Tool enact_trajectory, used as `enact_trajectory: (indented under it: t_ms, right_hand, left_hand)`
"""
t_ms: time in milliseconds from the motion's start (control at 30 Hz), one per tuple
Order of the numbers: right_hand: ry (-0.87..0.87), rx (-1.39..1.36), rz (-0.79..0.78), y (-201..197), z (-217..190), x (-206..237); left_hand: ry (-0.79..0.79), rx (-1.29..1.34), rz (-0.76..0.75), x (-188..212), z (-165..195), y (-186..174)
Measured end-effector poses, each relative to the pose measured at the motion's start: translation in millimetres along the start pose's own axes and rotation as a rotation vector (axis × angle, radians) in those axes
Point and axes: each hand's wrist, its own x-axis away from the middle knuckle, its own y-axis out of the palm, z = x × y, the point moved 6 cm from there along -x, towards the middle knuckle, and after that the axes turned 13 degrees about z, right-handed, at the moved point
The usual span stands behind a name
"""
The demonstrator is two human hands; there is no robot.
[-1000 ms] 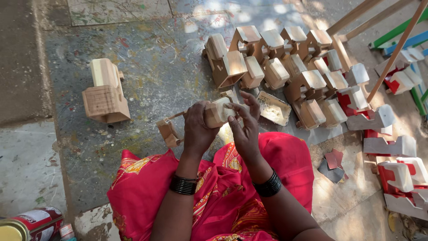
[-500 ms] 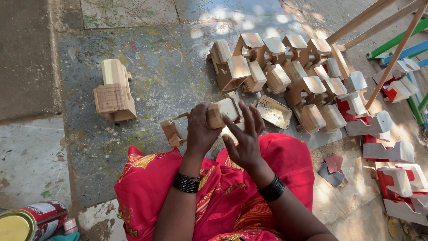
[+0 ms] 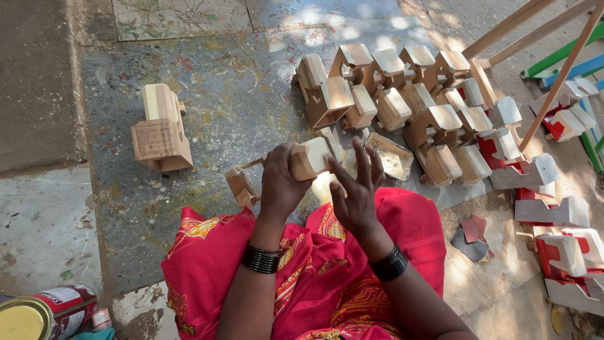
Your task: The person sits on the floor of a toy workshop among many small wooden toy parts. They pick up wooden pieces, apply a white paste from a small tin onto the parts by hand, press pieces together to assemble small wooden toy bodies, and set the finished assemblies with the other completed toys.
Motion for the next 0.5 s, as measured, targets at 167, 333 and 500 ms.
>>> enact_trajectory:
  t_ms: [167, 333, 500]
  right_hand:
    - [-0.063, -0.018, -0.074, 8.6, -5.3, 2.0]
    - [-0.014, -0.178, 0.039, -0.1, -7.2, 3.5]
    - [0.065, -0.274, -0.048, 3.3, -2.7, 1.4]
  left_hand:
    - [-0.003, 0.004, 0.008, 2.2, 2.2, 2.2]
    - [-0.029, 0.020, 0.001, 0.6, 0.3, -1.4]
    - [-0.014, -0.010, 0.000, 1.2, 1.5, 1.5]
